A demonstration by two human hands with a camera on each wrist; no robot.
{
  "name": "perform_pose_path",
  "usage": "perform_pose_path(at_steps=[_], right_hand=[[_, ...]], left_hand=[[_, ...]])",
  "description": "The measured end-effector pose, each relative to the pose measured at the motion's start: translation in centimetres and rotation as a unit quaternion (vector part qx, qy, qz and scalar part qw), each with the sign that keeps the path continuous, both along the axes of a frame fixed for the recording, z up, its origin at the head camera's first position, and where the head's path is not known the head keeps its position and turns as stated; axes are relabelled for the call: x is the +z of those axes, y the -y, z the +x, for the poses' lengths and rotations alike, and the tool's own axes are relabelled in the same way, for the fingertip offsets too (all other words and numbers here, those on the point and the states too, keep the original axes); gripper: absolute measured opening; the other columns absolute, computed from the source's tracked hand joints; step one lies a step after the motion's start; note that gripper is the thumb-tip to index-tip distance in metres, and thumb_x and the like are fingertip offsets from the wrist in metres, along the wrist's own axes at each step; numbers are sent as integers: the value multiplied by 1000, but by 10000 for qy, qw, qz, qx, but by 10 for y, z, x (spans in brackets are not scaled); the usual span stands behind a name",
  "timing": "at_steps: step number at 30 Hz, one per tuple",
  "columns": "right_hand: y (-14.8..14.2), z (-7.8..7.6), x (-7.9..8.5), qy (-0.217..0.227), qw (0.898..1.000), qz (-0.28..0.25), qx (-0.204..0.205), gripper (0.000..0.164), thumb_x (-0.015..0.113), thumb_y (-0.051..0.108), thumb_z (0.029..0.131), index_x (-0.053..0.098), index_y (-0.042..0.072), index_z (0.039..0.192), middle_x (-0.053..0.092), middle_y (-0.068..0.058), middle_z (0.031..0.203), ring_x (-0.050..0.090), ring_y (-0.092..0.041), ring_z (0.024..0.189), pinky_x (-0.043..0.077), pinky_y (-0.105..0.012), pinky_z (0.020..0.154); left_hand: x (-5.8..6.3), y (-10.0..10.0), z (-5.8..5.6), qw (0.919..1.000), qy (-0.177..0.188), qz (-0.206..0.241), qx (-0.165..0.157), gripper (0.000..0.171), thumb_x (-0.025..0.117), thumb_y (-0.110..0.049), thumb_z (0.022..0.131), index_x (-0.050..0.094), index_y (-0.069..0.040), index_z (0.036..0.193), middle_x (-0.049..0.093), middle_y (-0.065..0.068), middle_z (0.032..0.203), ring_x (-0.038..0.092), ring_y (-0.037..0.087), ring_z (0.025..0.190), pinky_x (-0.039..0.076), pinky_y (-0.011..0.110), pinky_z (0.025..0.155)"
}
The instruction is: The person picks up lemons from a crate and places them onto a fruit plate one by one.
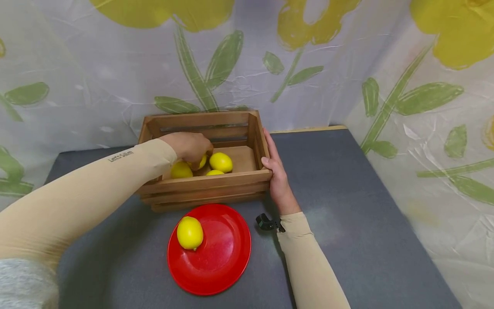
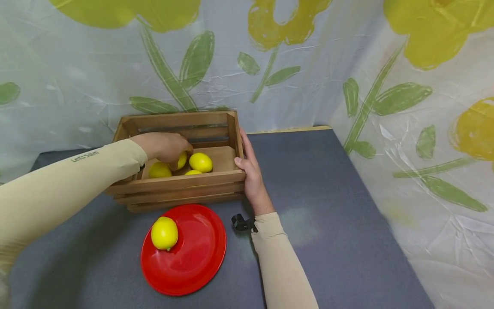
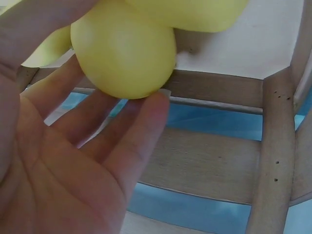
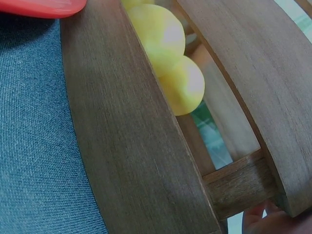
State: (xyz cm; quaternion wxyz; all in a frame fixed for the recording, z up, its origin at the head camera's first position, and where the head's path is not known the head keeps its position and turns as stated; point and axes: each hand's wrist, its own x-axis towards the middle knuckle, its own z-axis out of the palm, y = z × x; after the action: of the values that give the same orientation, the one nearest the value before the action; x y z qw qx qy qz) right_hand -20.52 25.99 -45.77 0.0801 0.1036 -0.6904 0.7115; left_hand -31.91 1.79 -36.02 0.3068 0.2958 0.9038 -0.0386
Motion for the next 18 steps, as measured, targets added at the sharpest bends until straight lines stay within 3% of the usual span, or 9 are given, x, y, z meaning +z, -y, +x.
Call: perform_pose_path(at_steps=[7, 18], right_hand=[[-1, -1, -1, -28, 10000, -27, 11, 78, 41, 38, 96, 25, 39, 172, 21, 23, 177, 24, -13, 163, 15, -59, 133], [-1, -2, 0, -59, 10000, -55, 58, 79, 41, 35, 96, 24, 37, 173, 20, 20, 179, 21, -16, 165, 13, -60, 133]], left_hand=[[-1, 0, -1, 9997, 97, -207, 59, 62, 80, 0, 84, 66, -11, 144, 69, 10, 131, 61, 29, 107, 57, 43, 94], [0, 2, -1, 9994, 282, -209, 0, 64, 85, -8, 87, 64, -9, 148, 63, 12, 151, 62, 28, 121, 56, 47, 103]])
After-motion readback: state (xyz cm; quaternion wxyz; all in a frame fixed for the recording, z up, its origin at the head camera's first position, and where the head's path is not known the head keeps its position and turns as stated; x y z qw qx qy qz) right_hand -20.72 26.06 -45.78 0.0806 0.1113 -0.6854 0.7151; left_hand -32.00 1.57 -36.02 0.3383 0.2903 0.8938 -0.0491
